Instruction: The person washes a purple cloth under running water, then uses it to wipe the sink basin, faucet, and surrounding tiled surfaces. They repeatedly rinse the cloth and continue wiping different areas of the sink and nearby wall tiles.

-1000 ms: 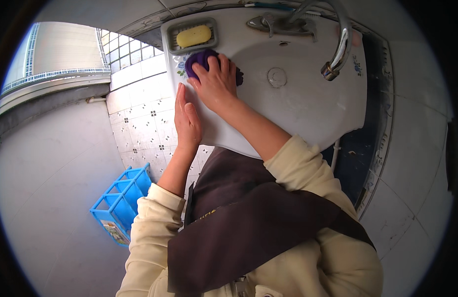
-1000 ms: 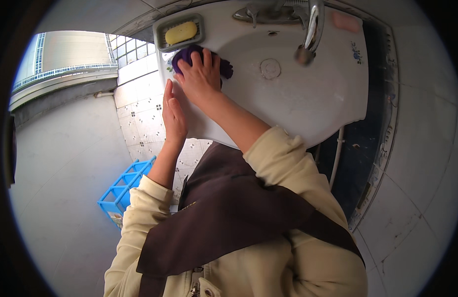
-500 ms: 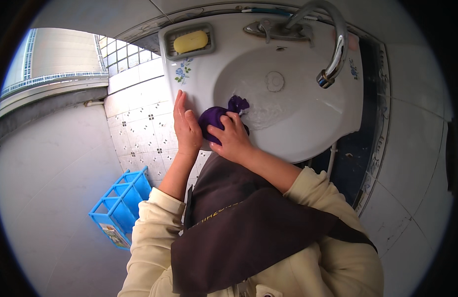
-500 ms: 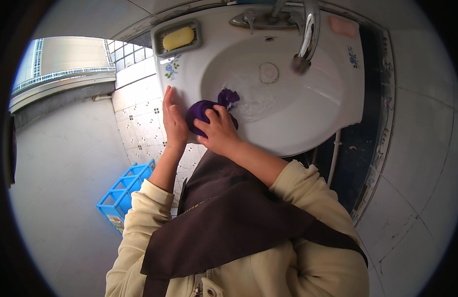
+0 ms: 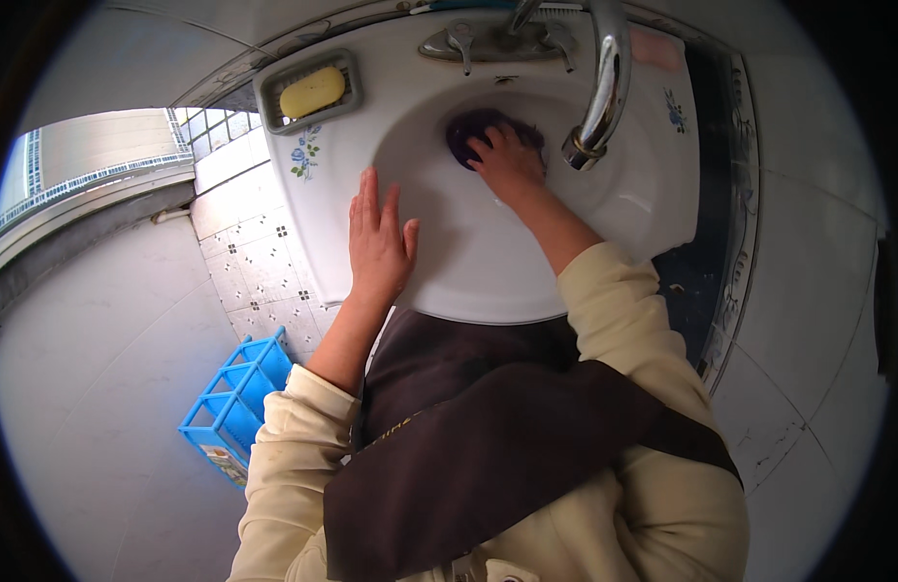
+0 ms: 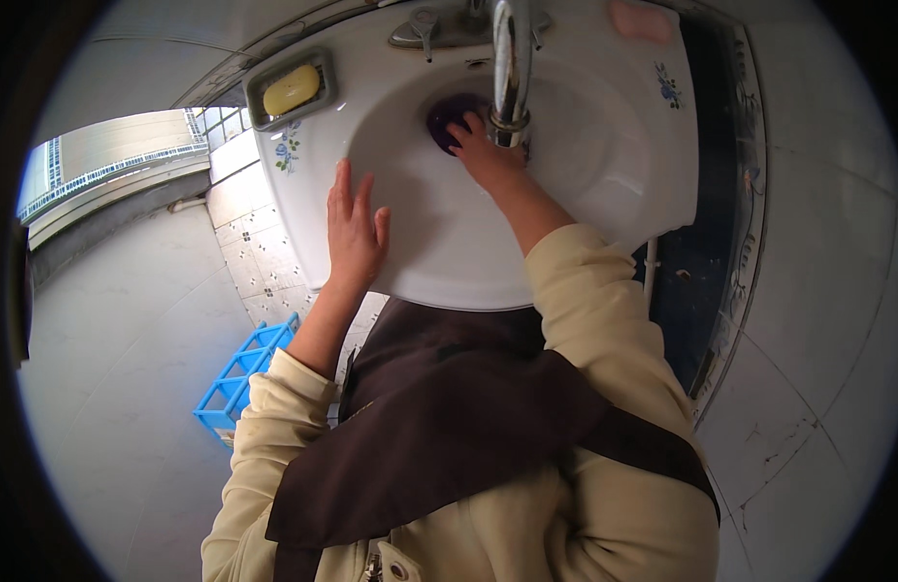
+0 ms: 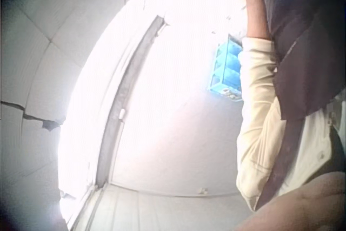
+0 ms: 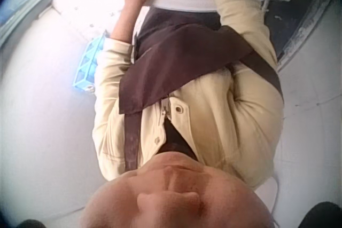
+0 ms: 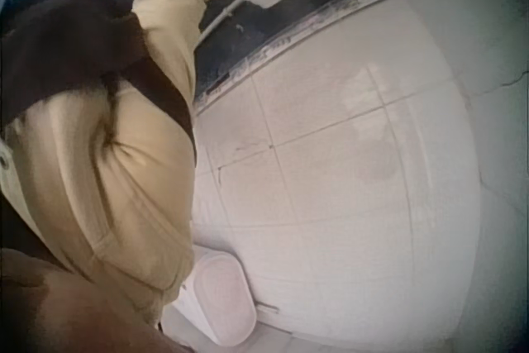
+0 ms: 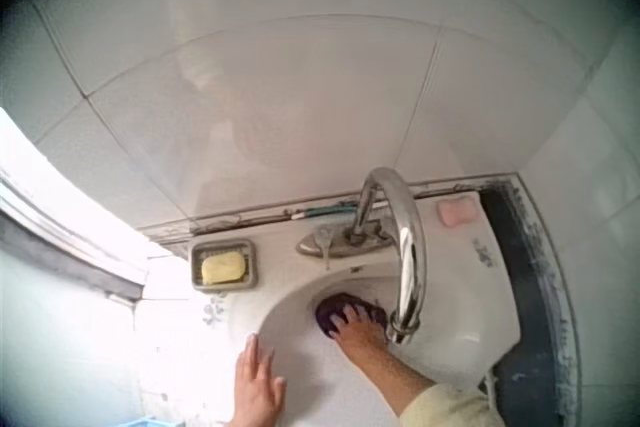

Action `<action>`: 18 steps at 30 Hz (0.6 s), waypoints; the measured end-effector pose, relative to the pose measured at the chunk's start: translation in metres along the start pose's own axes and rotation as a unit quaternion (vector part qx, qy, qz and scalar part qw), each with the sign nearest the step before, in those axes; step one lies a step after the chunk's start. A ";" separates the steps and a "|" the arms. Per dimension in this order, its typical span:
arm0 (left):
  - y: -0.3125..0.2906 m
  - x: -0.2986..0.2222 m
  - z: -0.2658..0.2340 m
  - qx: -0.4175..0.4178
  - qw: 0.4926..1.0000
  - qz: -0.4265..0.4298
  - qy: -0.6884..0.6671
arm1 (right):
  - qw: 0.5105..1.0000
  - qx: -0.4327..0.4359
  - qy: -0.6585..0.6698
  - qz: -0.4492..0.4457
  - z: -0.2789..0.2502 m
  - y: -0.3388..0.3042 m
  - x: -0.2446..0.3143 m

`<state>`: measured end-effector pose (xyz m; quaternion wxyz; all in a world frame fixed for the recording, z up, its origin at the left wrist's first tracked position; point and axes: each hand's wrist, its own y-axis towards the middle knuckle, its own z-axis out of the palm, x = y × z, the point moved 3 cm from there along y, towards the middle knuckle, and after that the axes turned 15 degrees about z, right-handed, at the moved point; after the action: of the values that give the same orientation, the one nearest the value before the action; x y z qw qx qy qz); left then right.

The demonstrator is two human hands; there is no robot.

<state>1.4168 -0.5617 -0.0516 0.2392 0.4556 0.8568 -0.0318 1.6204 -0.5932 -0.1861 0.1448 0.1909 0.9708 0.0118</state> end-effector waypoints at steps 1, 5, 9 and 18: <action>0.002 -0.002 0.004 0.011 1.000 0.005 0.009 | 0.999 -0.029 -0.014 -0.032 0.003 0.003 -0.006; 0.012 -0.013 0.017 0.032 0.999 0.011 -0.005 | 0.780 0.185 0.541 0.256 0.042 0.010 -0.037; 0.015 -0.013 0.021 -0.006 1.000 -0.022 -0.015 | 0.798 0.078 0.474 0.364 0.017 0.012 -0.068; 0.008 -0.011 0.017 -0.009 0.999 -0.037 -0.026 | 0.685 -0.001 0.596 0.419 -0.080 0.038 -0.004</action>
<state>1.4348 -0.5695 -0.0605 0.2647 0.4206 0.8666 -0.0445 1.6149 -0.5570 -0.1053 -0.4839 0.5303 0.6715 0.1838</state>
